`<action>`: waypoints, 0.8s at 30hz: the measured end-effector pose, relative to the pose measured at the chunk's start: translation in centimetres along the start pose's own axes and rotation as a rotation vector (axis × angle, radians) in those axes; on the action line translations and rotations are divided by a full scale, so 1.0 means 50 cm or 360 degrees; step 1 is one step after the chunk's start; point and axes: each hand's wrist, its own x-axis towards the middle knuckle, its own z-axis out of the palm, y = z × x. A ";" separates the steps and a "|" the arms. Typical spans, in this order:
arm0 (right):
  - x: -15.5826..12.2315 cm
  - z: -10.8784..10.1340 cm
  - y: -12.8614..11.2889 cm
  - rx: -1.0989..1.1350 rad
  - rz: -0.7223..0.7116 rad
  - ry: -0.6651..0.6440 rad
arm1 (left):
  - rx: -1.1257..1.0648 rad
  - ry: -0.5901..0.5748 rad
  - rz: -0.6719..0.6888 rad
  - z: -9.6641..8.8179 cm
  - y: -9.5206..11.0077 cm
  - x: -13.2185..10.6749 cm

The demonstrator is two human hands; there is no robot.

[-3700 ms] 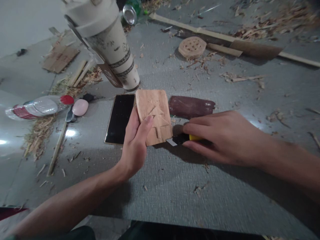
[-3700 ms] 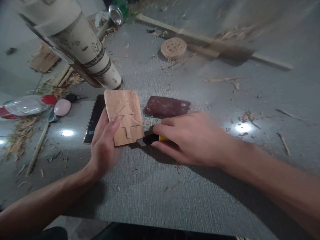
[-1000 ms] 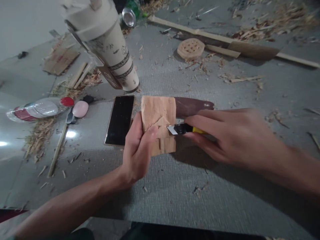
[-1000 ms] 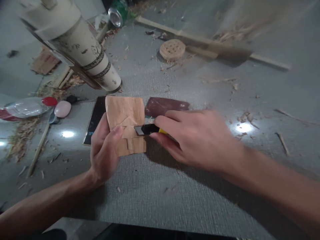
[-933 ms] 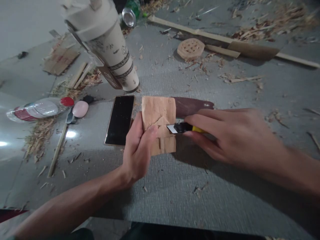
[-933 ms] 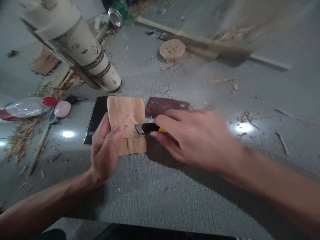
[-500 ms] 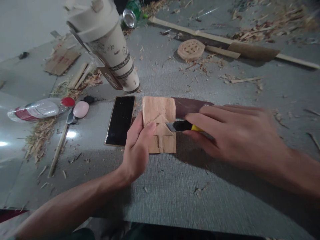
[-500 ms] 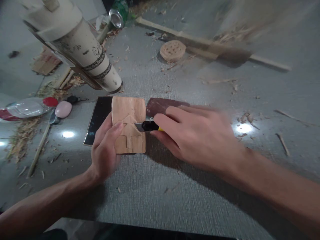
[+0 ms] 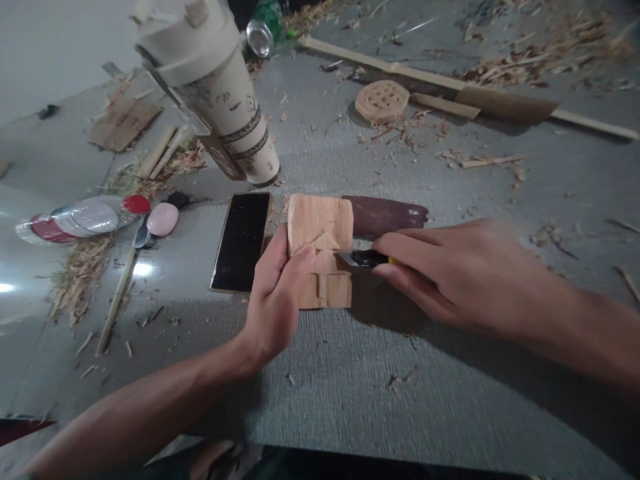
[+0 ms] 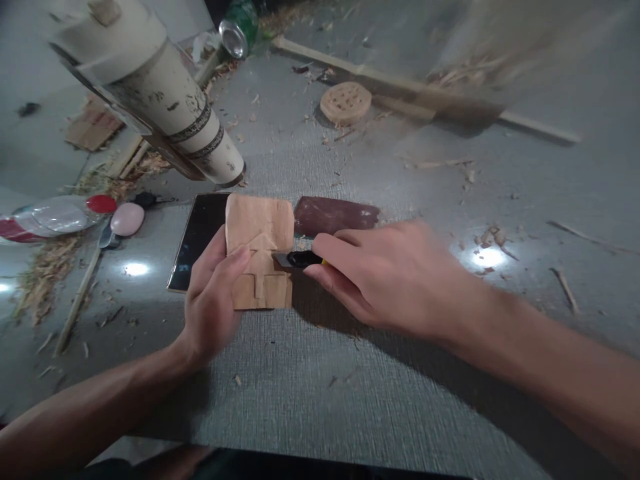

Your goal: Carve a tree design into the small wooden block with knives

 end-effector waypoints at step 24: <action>0.010 -0.011 -0.012 0.0319 0.0096 -0.0124 | 0.0092 -0.0074 0.0048 -0.002 0.003 -0.007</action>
